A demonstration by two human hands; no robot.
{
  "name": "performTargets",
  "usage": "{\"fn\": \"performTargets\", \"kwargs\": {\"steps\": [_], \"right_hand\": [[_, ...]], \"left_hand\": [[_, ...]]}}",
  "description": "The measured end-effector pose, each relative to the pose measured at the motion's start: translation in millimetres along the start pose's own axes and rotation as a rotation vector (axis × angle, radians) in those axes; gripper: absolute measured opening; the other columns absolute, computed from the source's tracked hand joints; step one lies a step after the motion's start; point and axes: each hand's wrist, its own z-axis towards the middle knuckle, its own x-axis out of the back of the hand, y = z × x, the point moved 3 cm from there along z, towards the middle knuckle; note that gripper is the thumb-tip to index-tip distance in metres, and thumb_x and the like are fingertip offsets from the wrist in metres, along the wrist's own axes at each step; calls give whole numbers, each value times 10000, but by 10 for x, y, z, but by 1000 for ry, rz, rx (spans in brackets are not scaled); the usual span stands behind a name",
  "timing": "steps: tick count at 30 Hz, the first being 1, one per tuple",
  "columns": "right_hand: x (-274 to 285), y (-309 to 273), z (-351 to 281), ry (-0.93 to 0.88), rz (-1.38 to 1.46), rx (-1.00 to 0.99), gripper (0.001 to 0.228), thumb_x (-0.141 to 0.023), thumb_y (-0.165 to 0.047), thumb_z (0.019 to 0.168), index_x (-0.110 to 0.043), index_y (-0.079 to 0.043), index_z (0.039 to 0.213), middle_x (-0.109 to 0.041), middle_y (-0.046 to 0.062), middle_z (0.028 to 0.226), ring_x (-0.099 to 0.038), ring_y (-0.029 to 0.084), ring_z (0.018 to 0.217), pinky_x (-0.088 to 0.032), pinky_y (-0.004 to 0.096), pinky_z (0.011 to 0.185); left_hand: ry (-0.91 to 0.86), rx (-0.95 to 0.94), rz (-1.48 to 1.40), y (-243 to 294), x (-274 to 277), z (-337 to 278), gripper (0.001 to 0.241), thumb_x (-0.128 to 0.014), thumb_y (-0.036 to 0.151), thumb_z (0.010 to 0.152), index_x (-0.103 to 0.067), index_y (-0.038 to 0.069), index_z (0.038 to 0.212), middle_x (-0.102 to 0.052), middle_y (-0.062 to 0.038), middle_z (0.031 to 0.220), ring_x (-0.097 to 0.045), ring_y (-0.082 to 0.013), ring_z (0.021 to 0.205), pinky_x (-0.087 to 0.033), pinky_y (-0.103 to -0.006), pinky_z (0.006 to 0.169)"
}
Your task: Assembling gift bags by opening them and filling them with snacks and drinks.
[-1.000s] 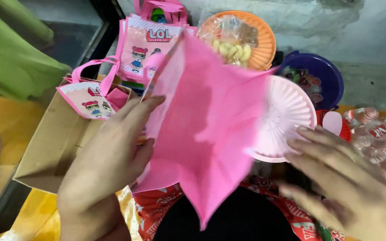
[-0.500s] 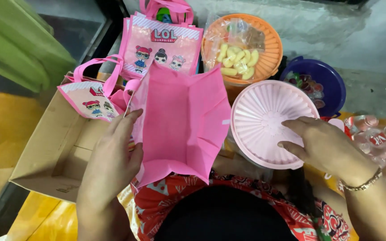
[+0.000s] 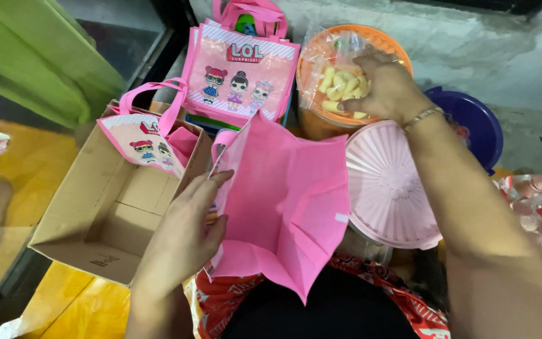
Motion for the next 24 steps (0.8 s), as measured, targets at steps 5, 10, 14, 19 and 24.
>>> {"fn": "performTargets", "kwargs": {"steps": [5, 10, 14, 19, 24], "right_hand": [[-162, 32, 114, -80, -36, -177, 752, -729, -392, 519, -475, -76, 1153, -199, 230, 1369, -145, 351, 1271, -252, 444, 926], [-105, 39, 42, -5, 113, -129, 867, -731, -300, 563, -318, -101, 1299, -196, 193, 1375, -139, 364, 1262, -147, 411, 997], [-39, 146, -81, 146, 545, -312, 386, -760, -164, 589, -573, -93, 919, -544, 6, 952, -511, 128, 829, -436, 237, 695], [291, 244, -409, 384, 857, -272, 265, -708, -157, 720, -518, -147, 904, -563, -59, 871, -499, 14, 735, -411, 137, 630], [543, 442, -684, 556, 993, -322, 309, -709, -204, 748, -487, -124, 947, -571, -44, 860, -559, 18, 711, -486, 143, 559]], "left_hand": [[-38, 27, -13, -33, -5, 7, 569, -479, -32, 618, -435, 61, 1177, -516, -114, 1092, -494, -266, 1037, -378, -322, 848], [-61, 53, -59, -56, -58, 85, 553, -478, -26, 638, -434, 67, 1182, -511, -101, 1108, -492, -243, 1055, -378, -306, 847], [-42, 1, -43, 5, -58, 141, 550, -486, -16, 634, -436, 58, 1177, -528, -111, 1053, -509, -262, 1005, -385, -318, 829], [36, -81, -49, 213, 34, 174, 531, -502, -18, 638, -430, 33, 1162, -512, -135, 1107, -494, -273, 1056, -369, -322, 877], [-16, -58, -16, 256, -19, 137, 568, -487, -26, 621, -429, 43, 1181, -521, -128, 1056, -508, -276, 1012, -390, -322, 818]]}}
